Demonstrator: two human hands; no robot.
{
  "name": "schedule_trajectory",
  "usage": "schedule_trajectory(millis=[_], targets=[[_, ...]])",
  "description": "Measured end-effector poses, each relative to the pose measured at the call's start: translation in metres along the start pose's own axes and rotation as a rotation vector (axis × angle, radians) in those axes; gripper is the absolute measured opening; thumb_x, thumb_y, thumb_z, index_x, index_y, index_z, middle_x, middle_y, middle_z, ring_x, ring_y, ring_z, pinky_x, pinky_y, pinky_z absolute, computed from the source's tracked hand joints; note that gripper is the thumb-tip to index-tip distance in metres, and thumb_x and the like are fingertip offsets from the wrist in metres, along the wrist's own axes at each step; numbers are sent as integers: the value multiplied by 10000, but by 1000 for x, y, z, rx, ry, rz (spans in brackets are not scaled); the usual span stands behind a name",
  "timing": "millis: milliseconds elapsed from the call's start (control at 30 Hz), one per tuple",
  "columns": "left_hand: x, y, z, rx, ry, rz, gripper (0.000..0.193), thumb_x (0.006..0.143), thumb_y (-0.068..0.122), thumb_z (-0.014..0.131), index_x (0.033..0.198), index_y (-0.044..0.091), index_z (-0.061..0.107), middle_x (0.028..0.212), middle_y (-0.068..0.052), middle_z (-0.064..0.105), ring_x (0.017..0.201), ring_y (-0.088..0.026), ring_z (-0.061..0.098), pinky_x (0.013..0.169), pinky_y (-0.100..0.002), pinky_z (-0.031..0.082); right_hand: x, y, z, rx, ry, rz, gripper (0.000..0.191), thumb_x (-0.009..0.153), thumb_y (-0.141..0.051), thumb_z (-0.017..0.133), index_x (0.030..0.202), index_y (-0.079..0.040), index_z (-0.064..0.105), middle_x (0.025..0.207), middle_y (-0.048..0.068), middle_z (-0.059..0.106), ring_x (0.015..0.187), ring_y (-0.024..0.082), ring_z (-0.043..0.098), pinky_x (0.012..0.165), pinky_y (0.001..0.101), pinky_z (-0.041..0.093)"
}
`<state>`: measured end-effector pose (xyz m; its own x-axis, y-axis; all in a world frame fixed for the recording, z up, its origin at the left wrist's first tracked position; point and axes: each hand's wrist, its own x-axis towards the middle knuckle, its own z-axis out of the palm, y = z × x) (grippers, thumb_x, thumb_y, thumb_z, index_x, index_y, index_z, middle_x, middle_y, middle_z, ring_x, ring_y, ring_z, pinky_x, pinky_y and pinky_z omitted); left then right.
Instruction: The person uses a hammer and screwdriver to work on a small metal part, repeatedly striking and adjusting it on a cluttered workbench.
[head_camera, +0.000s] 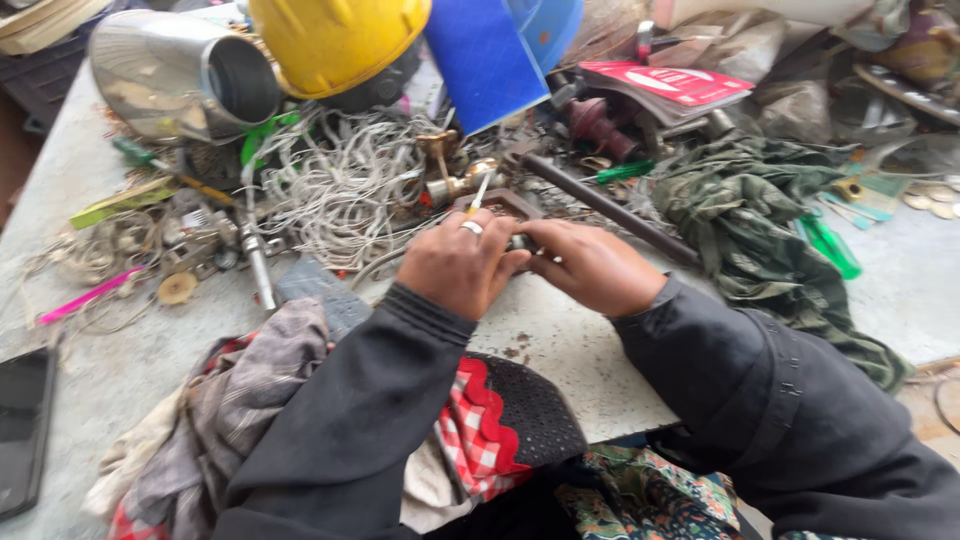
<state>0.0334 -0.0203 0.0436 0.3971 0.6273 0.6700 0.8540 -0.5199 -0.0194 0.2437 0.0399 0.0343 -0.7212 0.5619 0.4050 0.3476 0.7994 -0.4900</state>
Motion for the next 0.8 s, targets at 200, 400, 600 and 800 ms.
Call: schedule_trajectory(millis=[200,400,600,800], targets=[[1,-4,4,45,15,43,294,981,367,678,1005,82,609,922,-68,635,850,-268,643,709,-413,535,-2,4,4,7,-19,4,364,958,-269,700,1215,-26,619,1008,170,706,920,347,699,768,428,543],[-3,-3,16,-26,3,-64,265,970,318,669,861,92,585,792,-105,634,772,-311,648,670,-445,529,-4,7,14,-10,59,-8,324,916,-263,734,1176,-77,681,1025,139,719,925,339,702,770,423,553],[-6,-4,20,-132,-16,-154,236,1008,292,635,904,82,613,795,-139,641,779,-353,647,702,-482,512,-5,-2,19,-66,165,-65,340,934,-255,754,1221,-104,652,1116,106,711,988,334,701,810,417,559],[-12,-6,21,-212,32,-237,287,1031,325,623,1108,48,636,1000,-157,671,879,-377,643,749,-487,505,-3,-10,-1,196,149,34,535,886,-139,748,1394,-125,579,1216,94,620,820,214,692,774,341,585]])
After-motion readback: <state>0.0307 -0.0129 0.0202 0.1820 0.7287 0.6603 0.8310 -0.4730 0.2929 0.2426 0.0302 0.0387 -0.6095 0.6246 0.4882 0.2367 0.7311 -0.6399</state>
